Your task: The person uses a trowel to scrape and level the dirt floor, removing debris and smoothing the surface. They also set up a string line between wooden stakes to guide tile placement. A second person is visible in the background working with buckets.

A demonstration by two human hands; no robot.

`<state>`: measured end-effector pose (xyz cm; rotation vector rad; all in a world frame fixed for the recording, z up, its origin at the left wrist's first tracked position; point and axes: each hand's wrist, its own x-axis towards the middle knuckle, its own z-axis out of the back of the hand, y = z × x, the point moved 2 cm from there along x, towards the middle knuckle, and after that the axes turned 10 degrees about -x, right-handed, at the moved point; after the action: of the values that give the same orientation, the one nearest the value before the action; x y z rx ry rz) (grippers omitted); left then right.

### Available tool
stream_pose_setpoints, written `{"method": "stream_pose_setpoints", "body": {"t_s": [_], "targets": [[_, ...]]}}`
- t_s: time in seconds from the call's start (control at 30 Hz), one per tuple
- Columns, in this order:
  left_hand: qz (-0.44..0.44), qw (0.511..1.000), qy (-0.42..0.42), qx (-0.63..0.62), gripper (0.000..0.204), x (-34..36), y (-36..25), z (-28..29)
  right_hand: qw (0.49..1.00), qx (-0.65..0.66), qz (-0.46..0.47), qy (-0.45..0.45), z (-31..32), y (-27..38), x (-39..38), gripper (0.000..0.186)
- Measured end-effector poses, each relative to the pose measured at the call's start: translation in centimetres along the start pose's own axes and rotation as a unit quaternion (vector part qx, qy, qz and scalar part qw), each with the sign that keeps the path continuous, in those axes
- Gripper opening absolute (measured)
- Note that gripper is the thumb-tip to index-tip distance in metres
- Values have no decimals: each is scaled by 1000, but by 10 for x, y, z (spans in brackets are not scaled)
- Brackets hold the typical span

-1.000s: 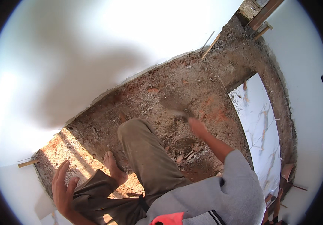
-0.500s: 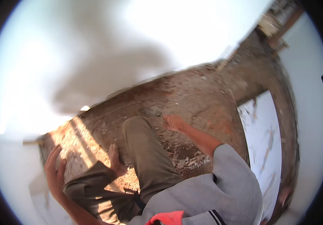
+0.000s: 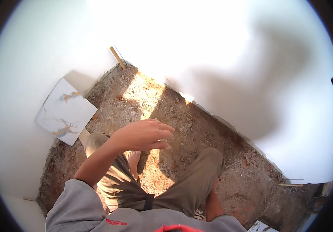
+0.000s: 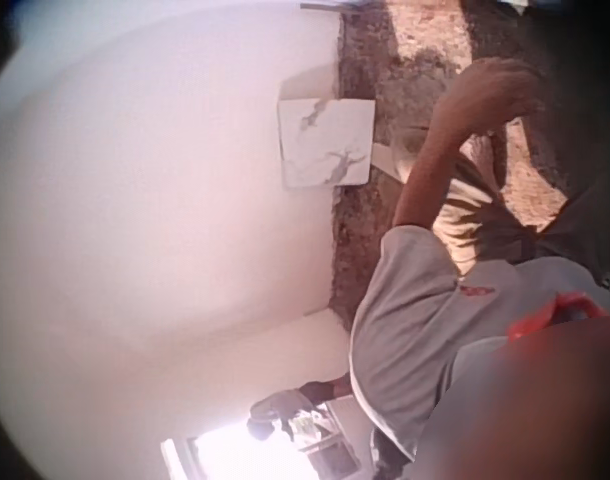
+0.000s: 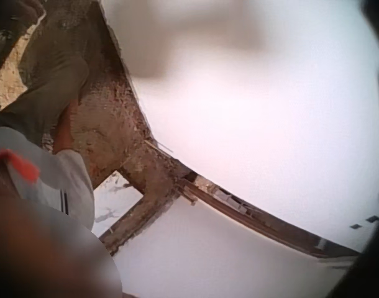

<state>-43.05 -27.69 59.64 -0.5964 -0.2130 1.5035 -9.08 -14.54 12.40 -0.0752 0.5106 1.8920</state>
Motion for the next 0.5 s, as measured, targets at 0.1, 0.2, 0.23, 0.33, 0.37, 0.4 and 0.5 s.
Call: {"method": "stream_pose_setpoints", "body": {"t_s": [0.1,0.2,0.23,0.33,0.37,0.4,0.5], "targets": [[12,998,47,37,42,19,50,-8,1000,-17,-13,-3,0,6,2,32],[21,999,48,14,44,30,99,-23,999,-32,-26,5,7,21,5,31],[35,998,55,2,44,31,114,-30,999,-38,-28,6,8,28,6,31],[-15,996,45,70,43,40,145,-48,997,-61,-35,16,14,50,8,30],[-65,997,22,27,43,43,152,-50,997,-67,-38,20,14,60,10,29],[-117,993,0,-16,43,48,159,-50,996,-73,-42,26,15,70,12,29],[-170,978,46,-111,41,67,195,-40,993,-90,-55,46,14,110,19,28]]}}
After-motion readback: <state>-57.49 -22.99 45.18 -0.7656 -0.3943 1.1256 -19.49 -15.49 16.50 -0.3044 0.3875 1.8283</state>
